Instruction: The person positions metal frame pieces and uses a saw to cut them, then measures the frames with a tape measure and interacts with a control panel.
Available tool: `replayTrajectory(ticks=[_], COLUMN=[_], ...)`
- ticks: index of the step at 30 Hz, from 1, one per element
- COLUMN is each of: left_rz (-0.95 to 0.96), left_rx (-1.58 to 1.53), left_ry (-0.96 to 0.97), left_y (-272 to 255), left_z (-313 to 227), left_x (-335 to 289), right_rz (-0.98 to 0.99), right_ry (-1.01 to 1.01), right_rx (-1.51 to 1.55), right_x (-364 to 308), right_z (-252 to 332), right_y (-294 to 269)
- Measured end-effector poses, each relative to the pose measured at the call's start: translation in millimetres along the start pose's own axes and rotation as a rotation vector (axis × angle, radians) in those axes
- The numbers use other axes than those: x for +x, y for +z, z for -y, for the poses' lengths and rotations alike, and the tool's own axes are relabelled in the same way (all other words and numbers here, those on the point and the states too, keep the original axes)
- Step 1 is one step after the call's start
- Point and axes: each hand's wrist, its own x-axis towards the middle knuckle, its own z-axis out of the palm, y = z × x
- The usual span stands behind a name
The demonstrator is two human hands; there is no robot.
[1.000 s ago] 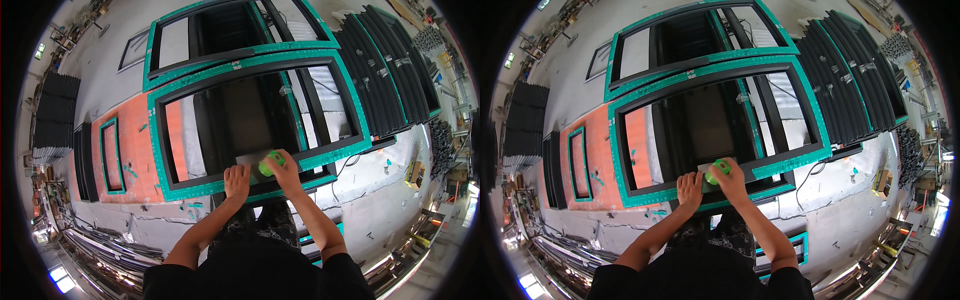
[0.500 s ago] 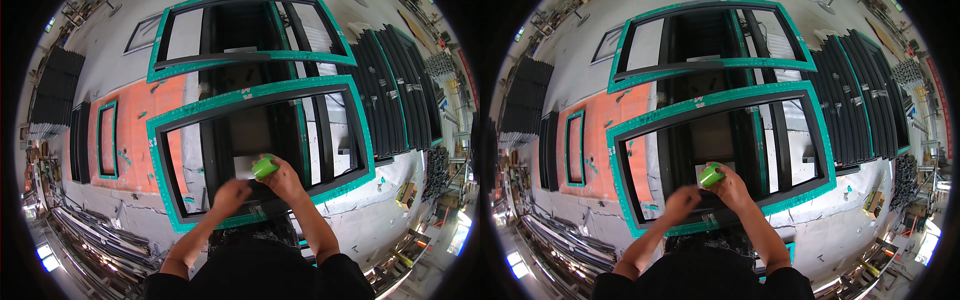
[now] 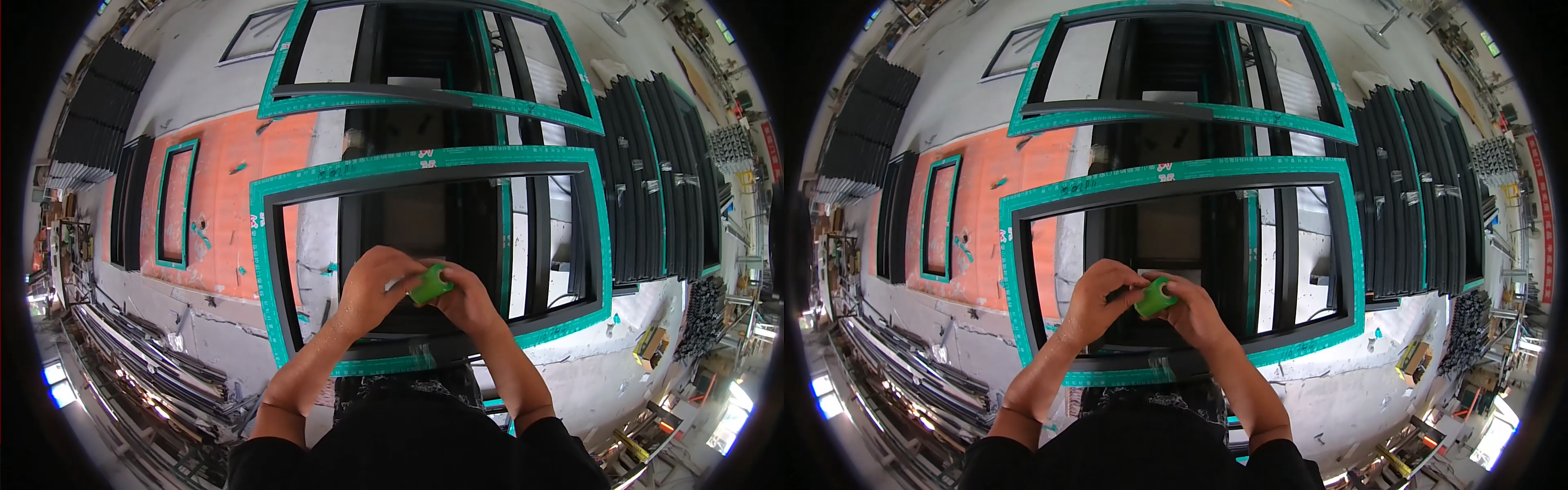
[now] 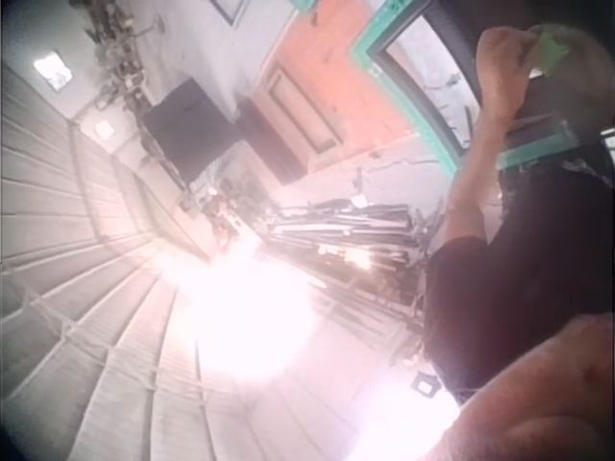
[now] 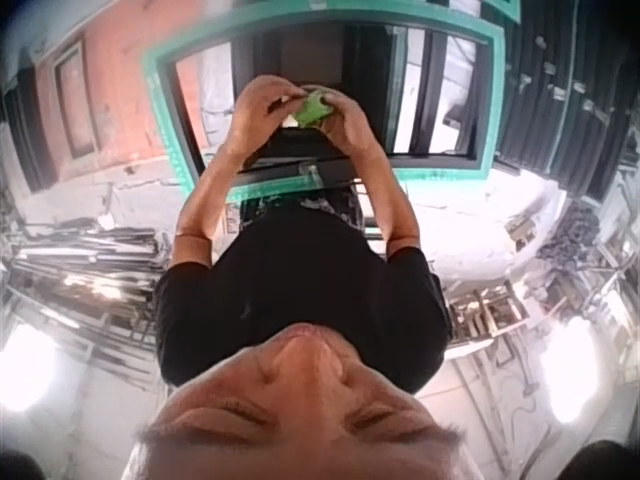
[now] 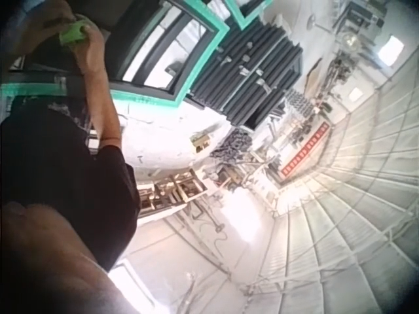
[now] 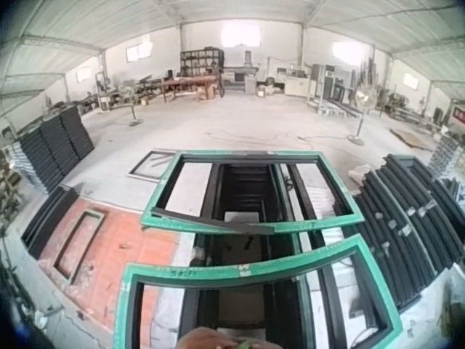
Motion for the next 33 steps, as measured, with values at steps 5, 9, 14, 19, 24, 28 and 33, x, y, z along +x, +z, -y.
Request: replayTrajectory(ticks=[5, 9, 14, 19, 24, 28, 33], left_rz=[0.069, -0.030, 0.022, -0.120, -0.253, 0.044, 0.234], left_rx=[0.134, 0.144, 0.030, 0.061, 0.280, 0.494, 0.201], left_ry=[0.148, 0.201, 0.044, 0.061, 0.144, -0.067, -0.119], left_y=[3, 15, 22, 23, 54, 93, 101], left_z=[0, 4, 15, 15, 75, 153, 199], left_x=[12, 10, 24, 90, 201, 239, 249], right_rz=[0.019, -0.107, -0.111, -0.110, -0.391, -0.572, -0.485], right_ry=[0.042, 0.012, 0.022, 0.003, -0.107, -0.057, -0.056], right_rx=[0.048, 0.220, 0.324, 0.619, 0.855, 0.865, 0.910], right_x=[4, 10, 18, 28, 73, 135, 214], right_z=[-11, -10, -11, -4, 2, -36, -28], right_y=[-12, -6, -19, -36, -71, -137, -179])
